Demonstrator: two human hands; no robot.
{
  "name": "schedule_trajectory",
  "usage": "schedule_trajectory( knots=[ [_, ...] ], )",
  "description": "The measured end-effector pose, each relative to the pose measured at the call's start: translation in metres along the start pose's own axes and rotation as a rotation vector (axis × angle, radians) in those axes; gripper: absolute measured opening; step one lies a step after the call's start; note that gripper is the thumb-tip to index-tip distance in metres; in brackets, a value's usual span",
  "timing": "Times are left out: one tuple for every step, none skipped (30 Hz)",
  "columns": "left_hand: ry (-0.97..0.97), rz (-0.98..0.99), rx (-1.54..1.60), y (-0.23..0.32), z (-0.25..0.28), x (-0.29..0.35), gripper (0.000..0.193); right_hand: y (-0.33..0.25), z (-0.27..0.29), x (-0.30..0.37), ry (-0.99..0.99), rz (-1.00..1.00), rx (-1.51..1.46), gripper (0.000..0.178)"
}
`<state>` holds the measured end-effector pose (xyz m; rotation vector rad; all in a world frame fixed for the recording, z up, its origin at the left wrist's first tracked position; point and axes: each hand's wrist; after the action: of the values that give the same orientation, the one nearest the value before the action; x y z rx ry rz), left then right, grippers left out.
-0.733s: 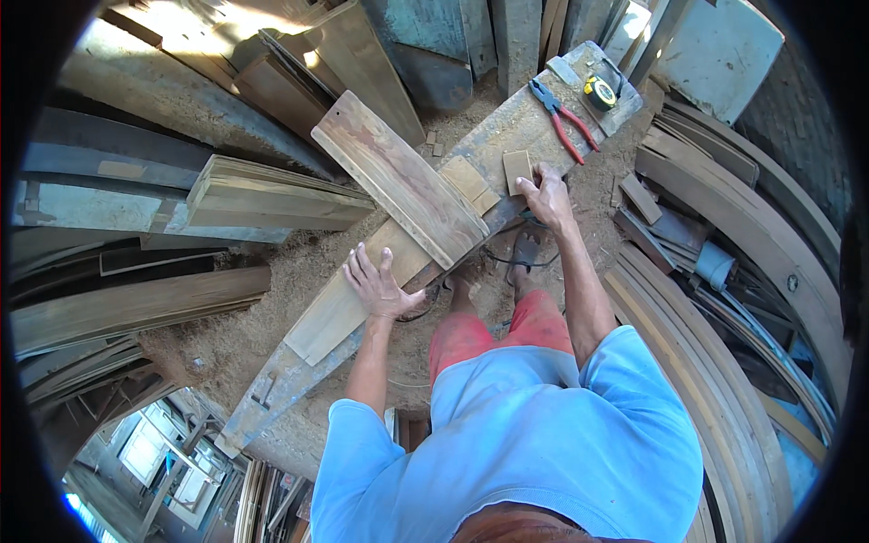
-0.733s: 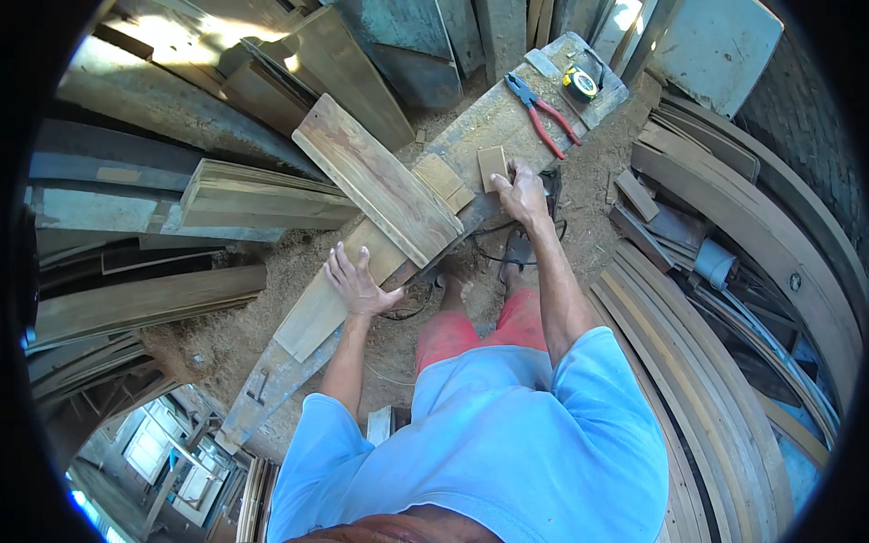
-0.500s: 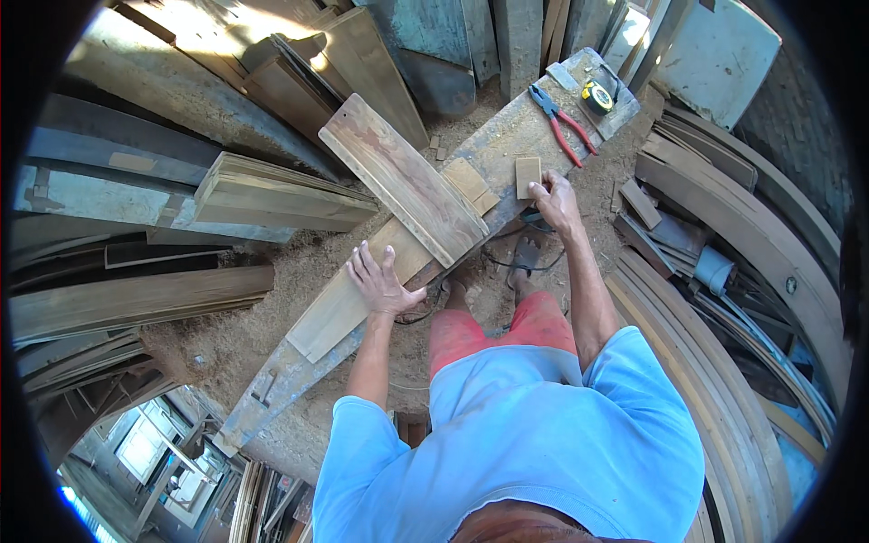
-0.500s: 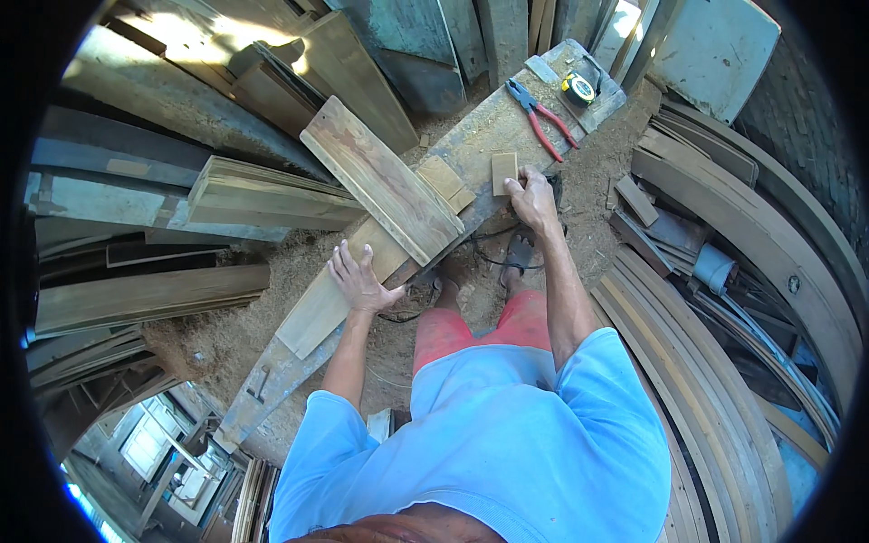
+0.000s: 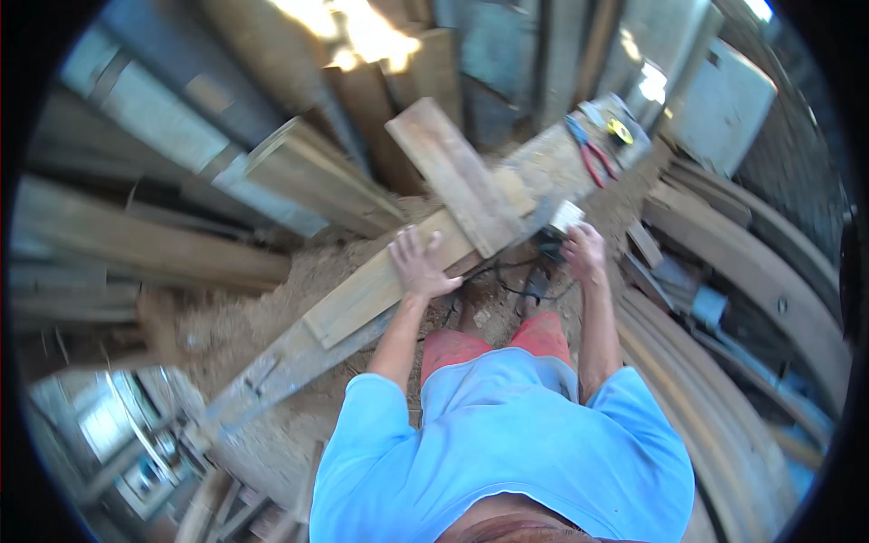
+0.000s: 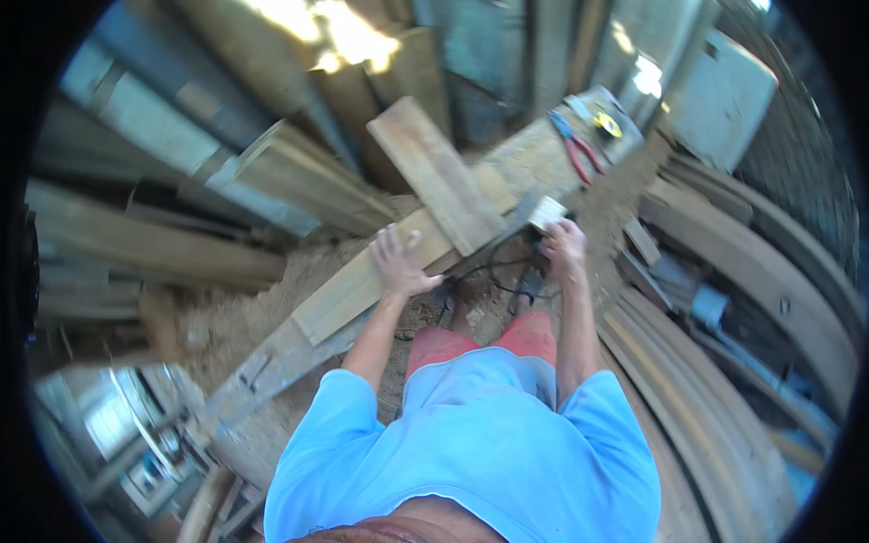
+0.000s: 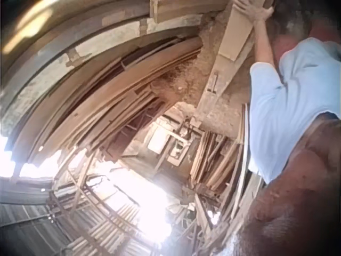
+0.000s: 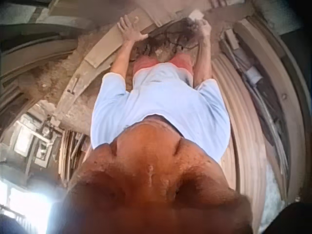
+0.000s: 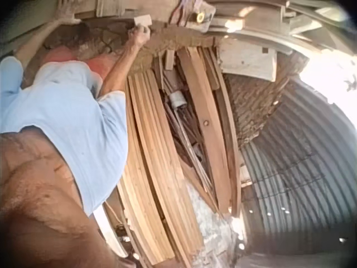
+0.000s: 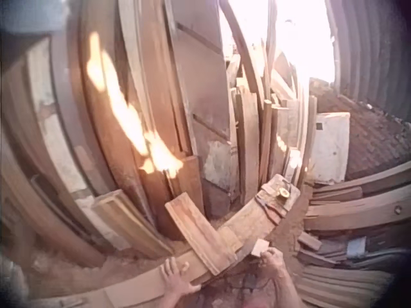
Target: The person measures, marks, and cuts a wooden plank using a tape measure, a chisel, and a circular saw on a workbench in a wood shop.
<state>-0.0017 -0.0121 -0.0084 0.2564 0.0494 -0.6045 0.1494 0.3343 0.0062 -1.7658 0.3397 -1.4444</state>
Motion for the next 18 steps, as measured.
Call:
schedule_trajectory(
  knots=[
    [-0.015, 0.017, 0.006, -0.003, 0.004, 0.005, 0.126, 0.008, 0.011, -0.008, -0.118, -0.031, -0.075, 0.014],
    [-0.031, 0.060, -0.005, -0.009, 0.009, 0.013, 0.125, 0.005, 0.005, -0.002, -0.060, -0.044, -0.017, 0.012],
    [-0.037, 0.036, 0.068, -0.008, -0.002, 0.012, 0.120, 0.000, 0.020, -0.005, -0.019, 0.000, -0.020, 0.011],
    [-0.065, -0.018, 0.061, -0.001, -0.010, 0.005, 0.118, -0.002, 0.045, -0.018, -0.031, 0.057, -0.057, 0.011],
    [-0.138, -0.070, 0.122, 0.017, -0.002, -0.007, 0.101, -0.006, 0.069, -0.032, 0.096, 0.084, -0.135, 0.011],
    [-0.140, -0.091, 0.127, 0.022, -0.005, -0.002, 0.090, -0.017, 0.068, -0.027, 0.182, 0.087, -0.125, 0.012],
    [-0.128, -0.123, 0.139, 0.028, -0.005, 0.001, 0.080, -0.023, 0.069, -0.032, 0.223, 0.140, -0.090, 0.013],
    [0.002, -0.104, 0.135, 0.019, -0.016, 0.021, 0.072, -0.027, 0.050, -0.028, 0.170, 0.195, -0.033, 0.014],
    [0.132, -0.101, 0.140, 0.016, -0.028, 0.040, 0.064, -0.029, 0.033, -0.033, 0.128, 0.204, 0.002, 0.012],
    [0.148, -0.089, 0.143, 0.024, -0.028, 0.045, 0.060, -0.030, 0.024, -0.043, 0.115, 0.226, 0.025, 0.010],
    [0.158, -0.082, 0.139, 0.030, -0.025, 0.047, 0.056, -0.032, 0.004, -0.040, 0.104, 0.238, 0.042, 0.008],
    [0.165, -0.078, 0.135, 0.029, -0.021, 0.046, 0.052, -0.027, -0.021, -0.037, 0.070, 0.254, 0.037, 0.008],
    [0.084, -0.040, 0.173, 0.025, -0.020, 0.042, 0.047, -0.021, -0.053, -0.031, 0.023, 0.255, 0.047, 0.008],
    [0.003, -0.004, 0.213, 0.021, -0.017, 0.038, 0.043, -0.013, -0.086, -0.025, -0.023, 0.254, 0.054, 0.009],
    [-0.083, 0.029, 0.250, 0.015, -0.010, 0.036, 0.040, -0.004, -0.118, -0.017, -0.067, 0.246, 0.059, 0.010],
    [-0.054, 0.089, 0.363, 0.014, 0.020, 0.024, 0.036, -0.001, -0.140, -0.012, -0.106, 0.273, 0.049, 0.008],
    [-0.062, 0.156, 0.410, 0.012, 0.041, 0.022, 0.036, 0.006, -0.169, 0.001, -0.158, 0.291, 0.045, 0.007],
    [-0.067, 0.227, 0.450, 0.007, 0.059, 0.021, 0.037, 0.013, -0.197, 0.016, -0.171, 0.283, -0.001, 0.007]
  ],
)
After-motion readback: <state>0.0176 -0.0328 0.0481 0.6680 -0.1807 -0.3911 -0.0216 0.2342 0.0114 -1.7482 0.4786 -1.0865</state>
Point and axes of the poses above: each hand's wrist, its own x-axis away from the middle knuckle, its own z-axis out of the back of the hand, y = z × x, and after that the axes turned 14 degrees about y, right-handed
